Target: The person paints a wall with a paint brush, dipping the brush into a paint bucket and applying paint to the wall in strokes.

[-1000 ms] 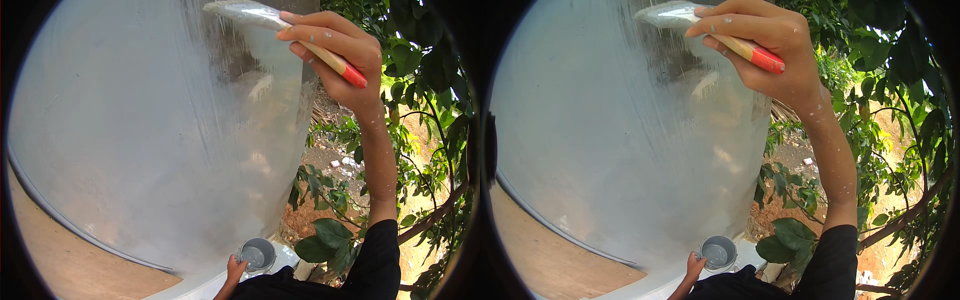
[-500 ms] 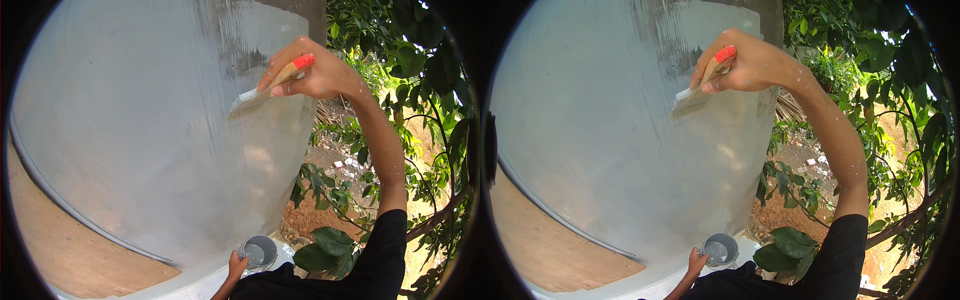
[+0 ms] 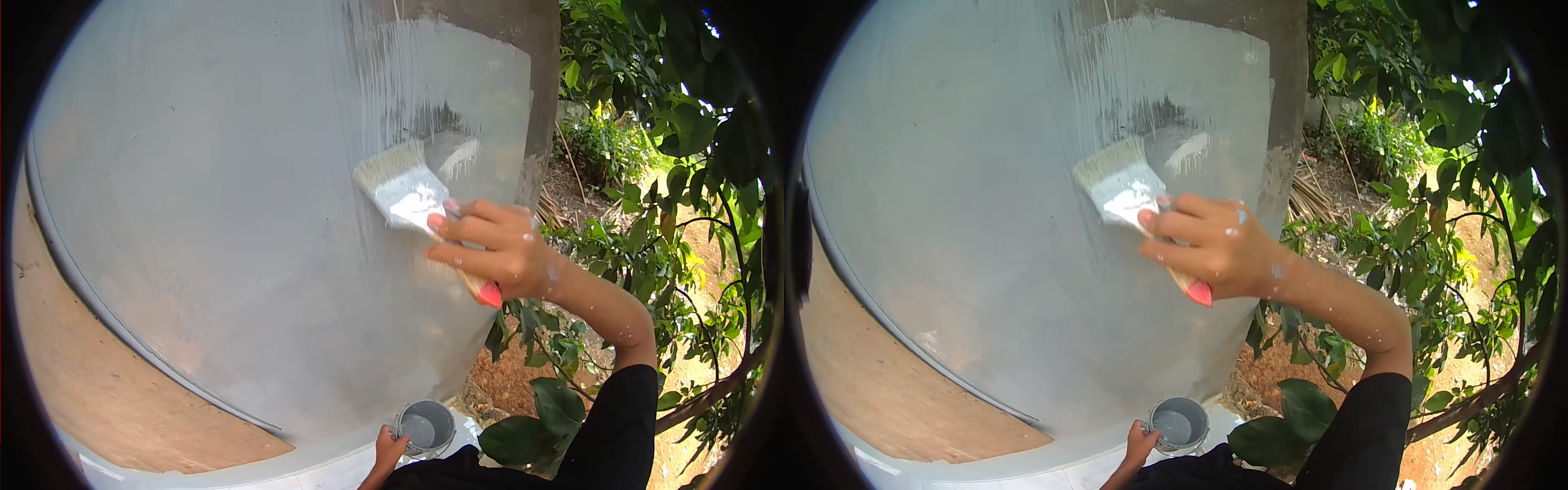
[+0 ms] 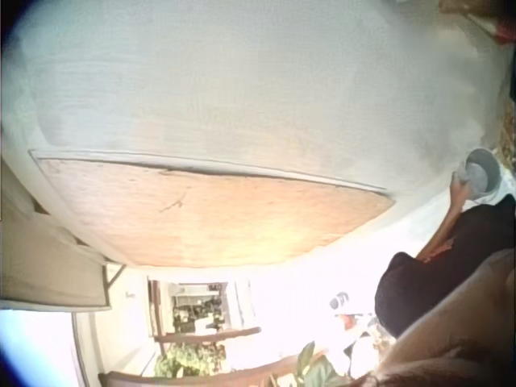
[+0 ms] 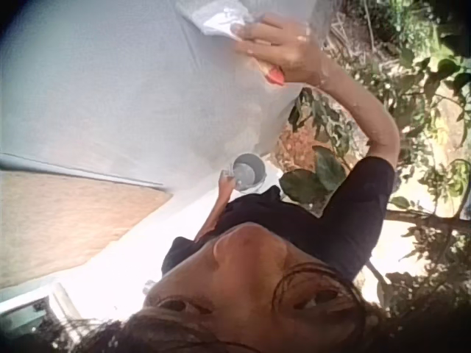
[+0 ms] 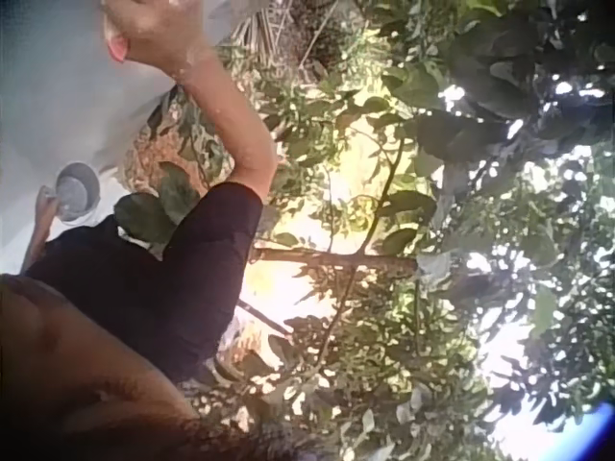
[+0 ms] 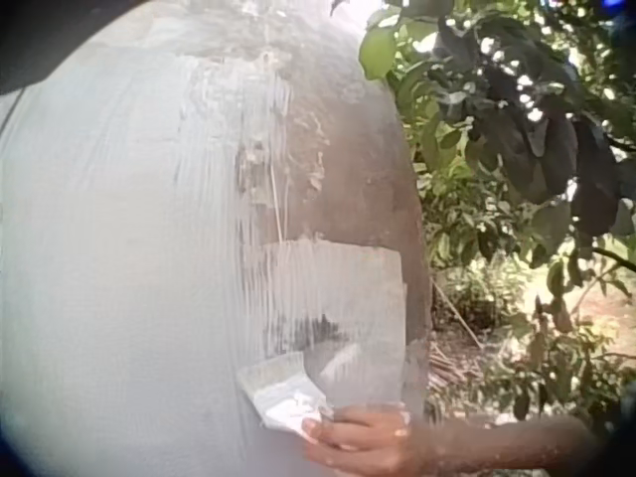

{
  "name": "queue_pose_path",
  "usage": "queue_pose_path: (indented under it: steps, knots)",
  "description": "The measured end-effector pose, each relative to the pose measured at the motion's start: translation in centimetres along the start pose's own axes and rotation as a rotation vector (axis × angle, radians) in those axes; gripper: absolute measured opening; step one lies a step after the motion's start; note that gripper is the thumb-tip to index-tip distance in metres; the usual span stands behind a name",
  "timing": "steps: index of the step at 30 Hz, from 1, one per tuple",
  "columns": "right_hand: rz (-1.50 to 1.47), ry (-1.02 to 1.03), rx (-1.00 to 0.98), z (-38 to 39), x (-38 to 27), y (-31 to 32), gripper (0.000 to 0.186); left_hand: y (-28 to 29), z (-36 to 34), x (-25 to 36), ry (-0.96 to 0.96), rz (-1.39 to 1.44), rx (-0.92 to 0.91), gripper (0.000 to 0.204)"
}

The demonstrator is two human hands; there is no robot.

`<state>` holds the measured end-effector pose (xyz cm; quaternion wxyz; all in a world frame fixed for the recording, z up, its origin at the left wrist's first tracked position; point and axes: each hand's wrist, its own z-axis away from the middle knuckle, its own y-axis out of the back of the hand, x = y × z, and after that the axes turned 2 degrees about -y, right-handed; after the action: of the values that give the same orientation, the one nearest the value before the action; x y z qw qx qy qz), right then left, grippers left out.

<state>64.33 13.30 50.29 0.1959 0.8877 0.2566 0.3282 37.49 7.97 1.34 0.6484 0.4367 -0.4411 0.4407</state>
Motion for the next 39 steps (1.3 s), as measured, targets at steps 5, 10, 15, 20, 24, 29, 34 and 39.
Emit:
queue_pose_path:
  steps: [5,10,15,20,24,29,34,39]
  knots:
    - [-0.259,-0.083,-0.357,1.5,-2.3,2.0,0.023,-0.2,-0.4,-0.9,0.059,-0.073,0.023,0.034]
    - [-0.408,-0.22,-0.261,-6.8,4.2,4.2,0.011,-0.7,-0.7,-0.4,0.0,-0.144,0.032,0.034]
    - [-0.27,-0.145,-0.028,-12.8,8.1,10.7,0.017,-1.0,-0.8,1.5,-0.02,-0.127,0.008,0.035]
    - [-0.328,-0.455,0.18,-13.3,5.7,9.3,0.018,0.2,0.2,1.7,-0.019,-0.069,0.033,0.033]
    - [0.127,-0.151,0.179,-10.7,4.5,6.7,0.024,2.0,1.0,0.3,-0.002,0.007,0.041,0.034]
    - [0.233,0.056,0.381,-10.9,3.9,4.8,0.033,3.9,0.8,-1.9,0.01,-0.086,0.053,0.035]
    - [0.145,-0.029,0.337,-7.9,3.9,0.3,0.032,4.9,0.8,-0.5,-0.034,-0.112,0.044,0.035]
    - [0.106,-0.052,0.355,-9.9,3.3,4.5,0.034,5.4,0.0,-2.0,-0.091,-0.049,0.026,0.029]
